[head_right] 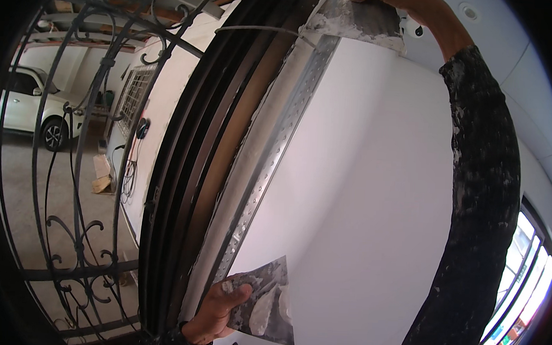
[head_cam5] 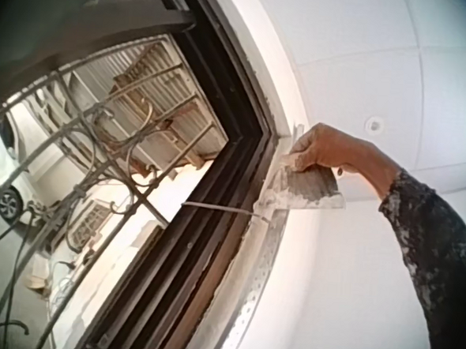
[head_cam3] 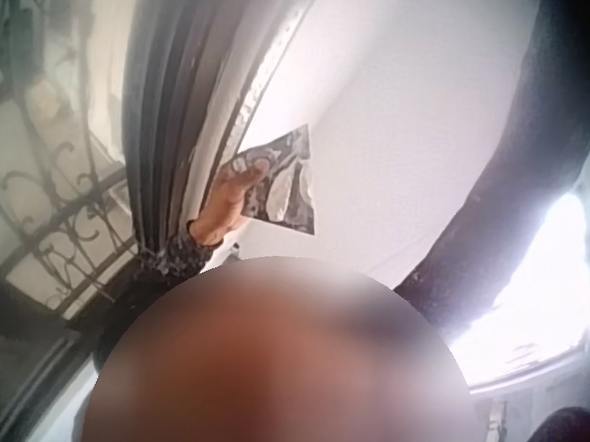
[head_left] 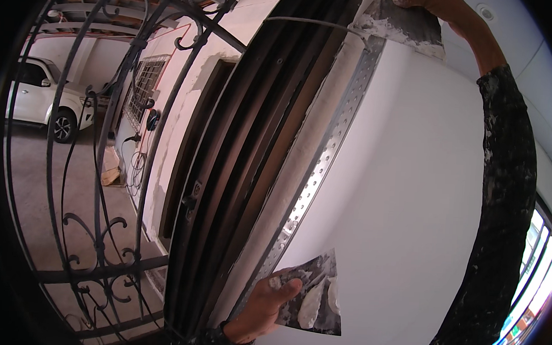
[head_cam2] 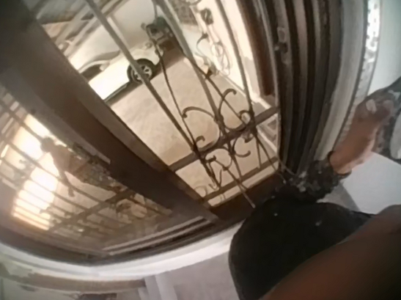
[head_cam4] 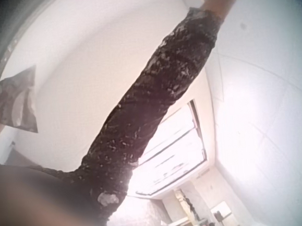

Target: The person scoops white plaster from a pile on the floor using a trowel and hawk, then walks to a doorway and applies the plaster to the wall and ceiling junction. They repeatedly smooth the surface with the trowel while another person stands nearby.

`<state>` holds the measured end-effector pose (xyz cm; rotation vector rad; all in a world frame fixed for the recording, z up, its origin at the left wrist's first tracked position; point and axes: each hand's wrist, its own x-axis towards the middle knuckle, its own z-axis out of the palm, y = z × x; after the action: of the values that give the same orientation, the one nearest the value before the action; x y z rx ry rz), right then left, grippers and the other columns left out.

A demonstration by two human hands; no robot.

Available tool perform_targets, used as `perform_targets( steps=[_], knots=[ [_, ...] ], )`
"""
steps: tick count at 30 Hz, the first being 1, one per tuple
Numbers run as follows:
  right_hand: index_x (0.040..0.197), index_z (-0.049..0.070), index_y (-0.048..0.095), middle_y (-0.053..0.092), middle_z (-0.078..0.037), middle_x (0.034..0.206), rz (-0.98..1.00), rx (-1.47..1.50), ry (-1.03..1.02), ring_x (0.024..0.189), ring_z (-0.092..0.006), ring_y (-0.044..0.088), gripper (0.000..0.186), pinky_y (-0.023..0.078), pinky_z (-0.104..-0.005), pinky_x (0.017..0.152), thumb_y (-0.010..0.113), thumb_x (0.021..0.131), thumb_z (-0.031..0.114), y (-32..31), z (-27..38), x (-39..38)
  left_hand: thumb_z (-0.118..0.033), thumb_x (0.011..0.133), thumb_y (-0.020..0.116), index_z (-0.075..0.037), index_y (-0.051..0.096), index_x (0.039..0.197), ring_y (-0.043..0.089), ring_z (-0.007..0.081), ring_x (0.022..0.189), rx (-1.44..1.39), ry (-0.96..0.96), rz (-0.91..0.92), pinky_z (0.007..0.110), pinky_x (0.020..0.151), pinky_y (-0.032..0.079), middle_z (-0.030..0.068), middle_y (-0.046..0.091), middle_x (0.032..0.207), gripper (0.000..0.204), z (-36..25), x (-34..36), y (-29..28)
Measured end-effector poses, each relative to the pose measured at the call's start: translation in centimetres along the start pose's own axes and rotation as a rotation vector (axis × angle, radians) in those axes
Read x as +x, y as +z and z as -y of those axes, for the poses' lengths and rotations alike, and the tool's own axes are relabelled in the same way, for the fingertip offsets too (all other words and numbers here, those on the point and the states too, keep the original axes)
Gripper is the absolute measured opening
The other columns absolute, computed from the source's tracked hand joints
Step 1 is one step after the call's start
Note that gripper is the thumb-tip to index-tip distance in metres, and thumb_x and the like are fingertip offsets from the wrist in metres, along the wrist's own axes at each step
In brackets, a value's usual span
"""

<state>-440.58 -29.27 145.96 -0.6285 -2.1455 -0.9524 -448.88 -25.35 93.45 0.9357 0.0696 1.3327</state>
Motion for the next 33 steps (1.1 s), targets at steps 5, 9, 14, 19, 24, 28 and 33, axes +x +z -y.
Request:
perform_targets(
  steps=[5, 9, 14, 19, 24, 28, 33],
  knots=[
    [0.087, 0.003, 0.079, 0.068, 0.0, 0.07, 0.002, -0.096, 0.023, 0.061, -0.0114, 0.055, 0.017, 0.046, -0.0325, 0.056, 0.079, 0.075, 0.015, -1.1, -0.3, 1.1, -0.035, 0.097, 0.065, 0.009, 0.046, 0.135, 0.062, 0.0203, 0.115, -0.047, 0.007, 0.03, 0.036, 0.098, 0.054, 0.0166, 0.061, 0.125, 0.061, 0.2, 0.2, -0.3],
    [0.089, 0.003, 0.079, 0.069, -0.002, 0.071, -0.053, -0.076, -0.042, 0.062, -0.0125, 0.057, 0.019, 0.047, -0.0332, 0.057, 0.078, 0.074, 0.015, -1.6, -1.0, 1.8, -0.033, 0.097, 0.066, 0.009, 0.047, 0.135, 0.064, 0.0199, 0.112, -0.048, 0.021, 0.023, 0.036, 0.096, 0.055, 0.0164, 0.063, 0.122, 0.059, 0.4, 0.3, -0.4],
    [0.089, 0.002, 0.079, 0.07, -0.004, 0.071, -0.077, -0.031, -0.015, 0.063, -0.0142, 0.058, 0.02, 0.048, -0.0347, 0.058, 0.077, 0.072, 0.012, -2.3, -2.2, 3.1, -0.032, 0.096, 0.068, 0.009, 0.048, 0.134, 0.064, 0.0198, 0.109, -0.072, 0.028, 0.04, 0.036, 0.096, 0.055, 0.0156, 0.064, 0.122, 0.059, 0.3, 0.2, -0.3],
    [0.087, 0.002, 0.079, 0.071, -0.005, 0.072, -0.12, -0.05, -0.012, 0.063, -0.0153, 0.059, 0.018, 0.048, -0.0349, 0.058, 0.076, 0.071, 0.01, -3.3, -3.4, 4.3, -0.021, 0.096, 0.066, 0.009, 0.047, 0.133, 0.067, 0.0239, 0.107, -0.124, 0.008, 0.018, 0.04, 0.094, 0.057, 0.0185, 0.064, 0.12, 0.051, 0.1, 0.1, -0.1],
    [0.084, 0.001, 0.078, 0.07, -0.006, 0.072, -0.222, -0.009, -0.007, 0.063, -0.0159, 0.059, 0.017, 0.047, -0.0352, 0.057, 0.077, 0.071, 0.013, -3.9, -4.8, 5.1, -0.029, 0.096, 0.067, 0.009, 0.048, 0.134, 0.065, 0.0198, 0.108, -0.081, 0.018, 0.03, 0.036, 0.095, 0.055, 0.0157, 0.064, 0.121, 0.056, 0.2, 0.1, -0.2],
    [0.083, 0.0, 0.078, 0.069, -0.005, 0.071, -0.31, 0.016, -0.019, 0.063, -0.0156, 0.059, 0.018, 0.047, -0.0349, 0.057, 0.076, 0.072, 0.014, -4.3, -6.0, 5.9, -0.028, 0.096, 0.067, 0.009, 0.047, 0.134, 0.065, 0.0201, 0.108, -0.08, 0.023, 0.029, 0.036, 0.096, 0.055, 0.0162, 0.063, 0.121, 0.057, 0.2, 0.0, -0.2],
    [0.086, -0.001, 0.077, 0.067, -0.004, 0.07, -0.537, -0.018, -0.004, 0.063, -0.0135, 0.058, 0.023, 0.047, -0.0338, 0.057, 0.076, 0.079, 0.021, -4.5, -6.2, 5.8, -0.027, 0.097, 0.066, 0.009, 0.044, 0.136, 0.065, 0.0216, 0.109, -0.086, -0.016, 0.029, 0.036, 0.096, 0.055, 0.0171, 0.062, 0.123, 0.058, 0.0, 0.0, -0.2]
  ],
)
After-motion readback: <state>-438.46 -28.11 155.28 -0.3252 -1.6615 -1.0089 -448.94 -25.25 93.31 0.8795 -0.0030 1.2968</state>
